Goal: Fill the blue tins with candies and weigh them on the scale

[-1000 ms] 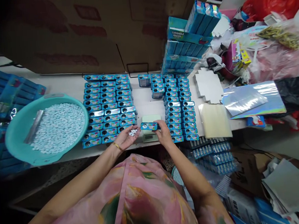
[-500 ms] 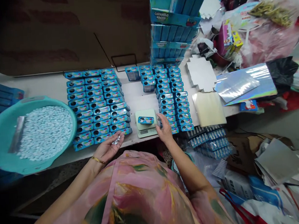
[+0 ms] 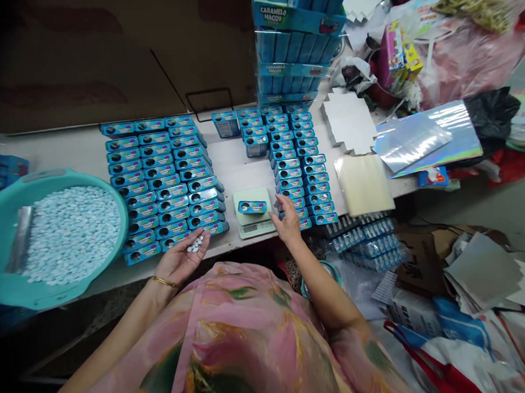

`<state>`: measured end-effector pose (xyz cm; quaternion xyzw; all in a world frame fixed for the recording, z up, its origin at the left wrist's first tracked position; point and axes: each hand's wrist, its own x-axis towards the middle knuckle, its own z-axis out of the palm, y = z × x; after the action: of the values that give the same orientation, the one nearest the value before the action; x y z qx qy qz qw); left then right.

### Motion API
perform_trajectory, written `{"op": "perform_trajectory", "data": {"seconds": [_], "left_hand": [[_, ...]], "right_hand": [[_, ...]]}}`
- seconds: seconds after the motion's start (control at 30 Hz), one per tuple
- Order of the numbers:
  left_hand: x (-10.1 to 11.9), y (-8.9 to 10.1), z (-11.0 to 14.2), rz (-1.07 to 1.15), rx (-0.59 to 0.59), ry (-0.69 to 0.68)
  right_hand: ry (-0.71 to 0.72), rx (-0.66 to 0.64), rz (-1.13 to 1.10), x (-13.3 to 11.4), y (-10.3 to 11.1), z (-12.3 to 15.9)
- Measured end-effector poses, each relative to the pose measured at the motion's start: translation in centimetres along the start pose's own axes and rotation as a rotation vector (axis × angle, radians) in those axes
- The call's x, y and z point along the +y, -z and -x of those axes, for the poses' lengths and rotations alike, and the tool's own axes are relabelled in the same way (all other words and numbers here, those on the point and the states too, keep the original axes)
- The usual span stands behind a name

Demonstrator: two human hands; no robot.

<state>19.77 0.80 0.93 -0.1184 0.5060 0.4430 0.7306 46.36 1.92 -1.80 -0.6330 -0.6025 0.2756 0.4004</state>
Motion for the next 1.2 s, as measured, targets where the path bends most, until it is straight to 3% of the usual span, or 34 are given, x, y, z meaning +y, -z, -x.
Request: {"op": "perform_trajectory", "data": {"seconds": [0.33, 0.53, 0.6, 0.7, 0.83, 0.93, 1.07, 1.2], "left_hand": [[-0.6, -0.4, 0.1, -0.07, -0.036, 0.037], [-1.4, -1.3, -0.4, -0.086, -0.045, 0.081], [-1.5, -1.7, -0.8, -0.092, -0.048, 0.082], [-1.5, -2.6, -1.5, -0.086, -0.039, 0.083], [-1.4, -3.8, -2.4, -0.027, -0.03, 0.033], [-1.6, -4.6, -2.7, -0.014, -0.039, 0.032], [-1.8, -5.1, -3.0, -0.01, -0.083, 0.067], [-1.5, -4.6, -3.1, -0.017, -0.063, 0.081]], "right_hand": [[-0.047, 0.066, -0.004, -0.4, 0.4, 0.4], [-0.066, -0.185, 0.019, 1.4, -2.7, -0.4], [-0.039, -0.21, 0.074, 1.1, -3.4, -0.9], [0.101, -0.227, 0.202, -1.5, -3.1, -0.9], [0.353, -0.343, 0.436, -6.6, -1.4, -0.2], [0.42, -0.393, 0.566, -8.3, -0.7, 0.0], [0.359, -0.359, 0.519, -6.9, -0.7, -0.3], [0.212, -0.213, 0.218, -3.4, -1.6, -0.7]]}}
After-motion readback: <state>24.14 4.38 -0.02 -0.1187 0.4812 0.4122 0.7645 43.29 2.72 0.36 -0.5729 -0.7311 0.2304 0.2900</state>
